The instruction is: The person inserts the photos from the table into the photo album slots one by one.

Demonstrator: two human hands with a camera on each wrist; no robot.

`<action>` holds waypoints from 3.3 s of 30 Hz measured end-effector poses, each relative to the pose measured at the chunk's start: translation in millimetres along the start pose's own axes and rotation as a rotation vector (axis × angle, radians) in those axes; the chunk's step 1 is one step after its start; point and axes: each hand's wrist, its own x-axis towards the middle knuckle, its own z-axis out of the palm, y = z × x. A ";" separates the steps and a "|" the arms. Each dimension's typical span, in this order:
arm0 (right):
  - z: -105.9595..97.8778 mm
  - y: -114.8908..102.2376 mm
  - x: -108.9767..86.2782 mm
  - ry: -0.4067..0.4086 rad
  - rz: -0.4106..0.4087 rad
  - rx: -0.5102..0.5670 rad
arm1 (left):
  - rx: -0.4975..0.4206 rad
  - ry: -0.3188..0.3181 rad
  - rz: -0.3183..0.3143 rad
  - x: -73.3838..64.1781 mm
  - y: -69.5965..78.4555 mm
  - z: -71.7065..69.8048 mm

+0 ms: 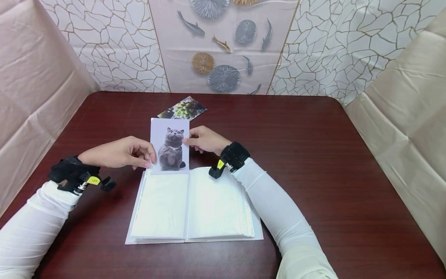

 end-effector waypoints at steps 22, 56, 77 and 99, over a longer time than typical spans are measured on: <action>-1.7 -3.3 -0.6 0.162 -0.196 0.078 | 0.024 -0.007 -0.022 1.8 -4.7 1.7; -4.2 -2.4 -3.2 0.123 -0.132 0.060 | 0.034 -0.003 -0.028 3.9 -5.6 1.9; -4.6 -3.5 -2.7 0.088 -0.113 0.060 | 0.040 -0.006 -0.060 4.4 -3.3 3.6; -2.3 -3.9 -3.0 0.031 -0.108 0.014 | -0.031 0.019 -0.095 5.7 -4.0 4.1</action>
